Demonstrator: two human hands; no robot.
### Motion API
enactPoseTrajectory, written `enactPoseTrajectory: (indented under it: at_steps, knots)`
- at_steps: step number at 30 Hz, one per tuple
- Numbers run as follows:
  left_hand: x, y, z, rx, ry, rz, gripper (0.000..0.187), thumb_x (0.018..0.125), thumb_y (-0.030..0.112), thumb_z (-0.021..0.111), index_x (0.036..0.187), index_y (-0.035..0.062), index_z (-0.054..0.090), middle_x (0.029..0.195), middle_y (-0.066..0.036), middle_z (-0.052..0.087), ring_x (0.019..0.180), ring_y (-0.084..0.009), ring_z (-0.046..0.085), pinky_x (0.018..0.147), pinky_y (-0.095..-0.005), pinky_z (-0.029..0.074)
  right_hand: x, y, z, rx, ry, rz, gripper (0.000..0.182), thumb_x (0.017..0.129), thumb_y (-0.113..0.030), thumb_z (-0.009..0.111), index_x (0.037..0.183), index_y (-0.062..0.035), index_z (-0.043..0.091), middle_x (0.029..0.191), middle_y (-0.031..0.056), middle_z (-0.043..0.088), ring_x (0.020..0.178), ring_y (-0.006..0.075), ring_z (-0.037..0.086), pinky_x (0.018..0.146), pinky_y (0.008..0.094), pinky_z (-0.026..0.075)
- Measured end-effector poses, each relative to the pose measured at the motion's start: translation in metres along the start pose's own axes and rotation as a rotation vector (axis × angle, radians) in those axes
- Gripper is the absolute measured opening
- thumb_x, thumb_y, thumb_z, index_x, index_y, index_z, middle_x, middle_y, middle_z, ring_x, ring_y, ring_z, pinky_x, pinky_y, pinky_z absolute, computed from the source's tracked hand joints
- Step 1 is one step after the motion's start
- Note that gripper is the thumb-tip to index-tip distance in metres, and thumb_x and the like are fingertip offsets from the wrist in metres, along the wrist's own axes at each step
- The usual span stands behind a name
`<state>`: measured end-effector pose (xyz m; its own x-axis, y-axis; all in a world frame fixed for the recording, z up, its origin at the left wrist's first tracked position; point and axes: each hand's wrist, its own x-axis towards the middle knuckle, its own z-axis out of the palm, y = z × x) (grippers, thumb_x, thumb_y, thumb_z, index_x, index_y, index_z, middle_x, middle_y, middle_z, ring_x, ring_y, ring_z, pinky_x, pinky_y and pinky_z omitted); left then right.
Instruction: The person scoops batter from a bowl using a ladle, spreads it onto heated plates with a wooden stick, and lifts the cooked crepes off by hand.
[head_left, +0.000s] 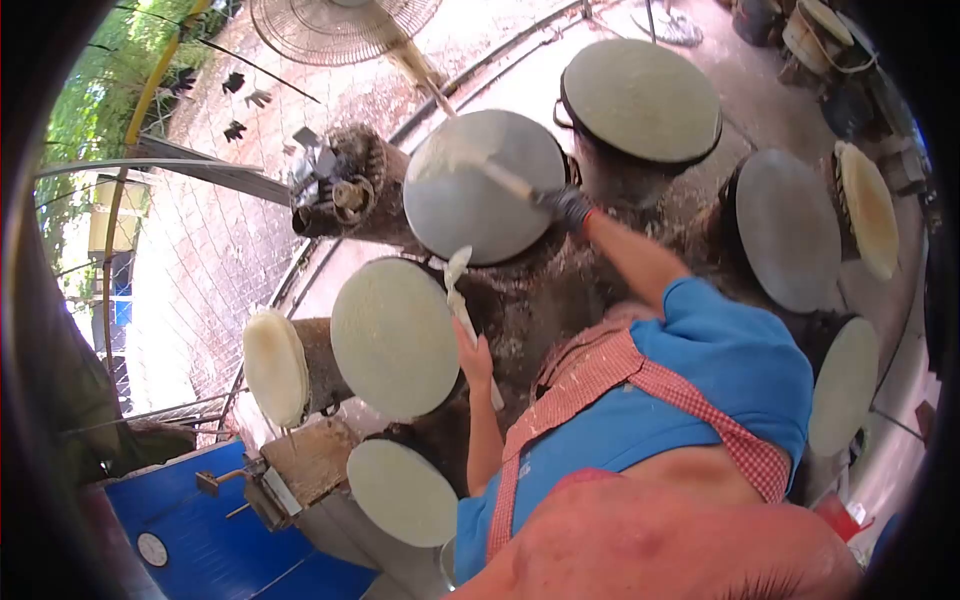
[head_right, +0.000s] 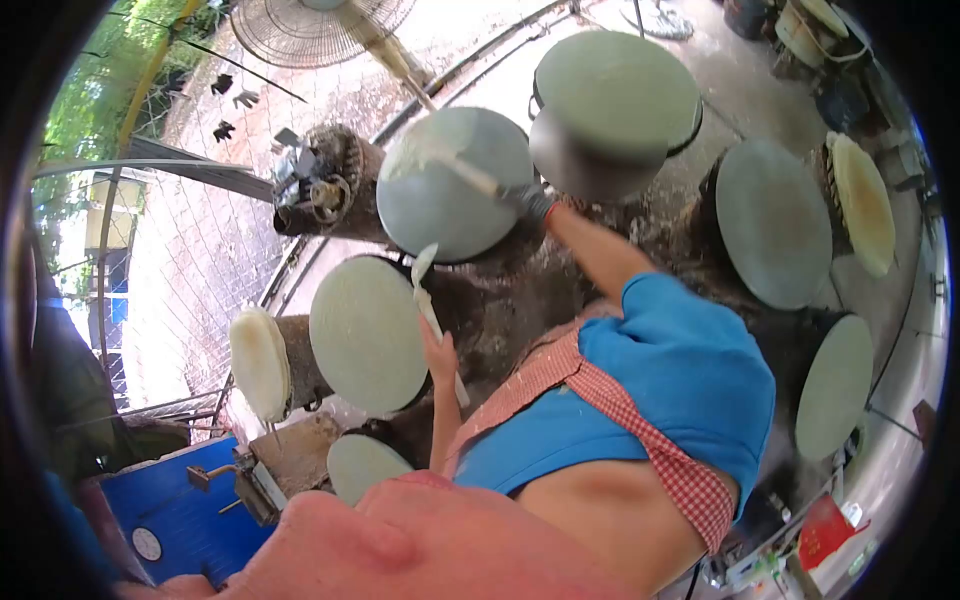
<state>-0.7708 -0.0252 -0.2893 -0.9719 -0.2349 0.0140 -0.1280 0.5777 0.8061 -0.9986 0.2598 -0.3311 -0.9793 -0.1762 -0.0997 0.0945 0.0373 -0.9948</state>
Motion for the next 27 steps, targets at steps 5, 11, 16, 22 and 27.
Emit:
enactPoseTrajectory:
  at_steps: [5, 11, 16, 22, 27]
  knots:
    - [0.001, 0.062, 0.000, -0.060, -0.118, -0.549, 0.062, 0.074, 0.008, 0.047, 0.132, 0.0128, 0.024, 0.119, -0.020, 0.044, 0.064, -0.0263, 0.058, 0.054, -0.0322, 0.046, 0.028, -0.025, -0.036, 0.118, -0.107, 0.137, 0.033, 0.068, -0.020, 0.070, 0.098, -0.0074, 0.062, 0.090, 0.0041, 0.062, 0.088, 0.0133, 0.054, 0.080, 0.0305, 0.043]
    - [-0.005, 0.056, 0.020, -0.153, 0.090, -0.453, 0.066, 0.073, 0.007, 0.048, 0.133, 0.0185, 0.023, 0.061, -0.008, 0.053, 0.035, -0.0127, 0.042, 0.033, -0.0264, 0.035, 0.047, -0.028, -0.048, 0.254, -0.051, 0.435, 0.036, 0.064, -0.019, 0.073, 0.096, -0.0054, 0.063, 0.093, 0.0040, 0.062, 0.082, 0.0137, 0.055, 0.064, 0.0329, 0.048]
    - [-0.021, 0.085, 0.023, -0.339, 0.175, -0.589, 0.067, 0.074, 0.004, 0.049, 0.133, 0.0198, 0.021, 0.054, -0.004, 0.044, 0.033, -0.0110, 0.038, 0.030, -0.0246, 0.031, 0.091, 0.027, -0.105, 0.031, -0.406, 0.043, 0.025, 0.070, -0.019, 0.069, 0.092, -0.0079, 0.065, 0.072, -0.0003, 0.060, 0.054, 0.0131, 0.050, 0.052, 0.0290, 0.044]
    - [-0.050, 0.095, 0.045, -0.553, 0.201, -0.759, 0.068, 0.076, 0.002, 0.047, 0.133, 0.0173, 0.014, 0.053, -0.004, 0.040, 0.030, -0.0108, 0.033, 0.027, -0.0247, 0.027, 0.110, -0.022, -0.084, 0.053, -0.361, 0.463, 0.026, 0.070, -0.020, 0.069, 0.089, -0.0033, 0.064, 0.072, 0.0004, 0.061, 0.057, 0.0120, 0.055, 0.053, 0.0256, 0.047]
    - [-0.086, 0.090, 0.057, -0.519, 0.215, -0.762, 0.066, 0.075, -0.001, 0.049, 0.132, 0.0152, 0.020, 0.056, -0.001, 0.040, 0.037, -0.0086, 0.036, 0.032, -0.0226, 0.029, 0.121, -0.025, -0.102, 0.028, -0.479, 0.422, 0.025, 0.071, -0.019, 0.067, 0.091, -0.0052, 0.064, 0.083, 0.0040, 0.063, 0.065, 0.0123, 0.057, 0.060, 0.0244, 0.047]
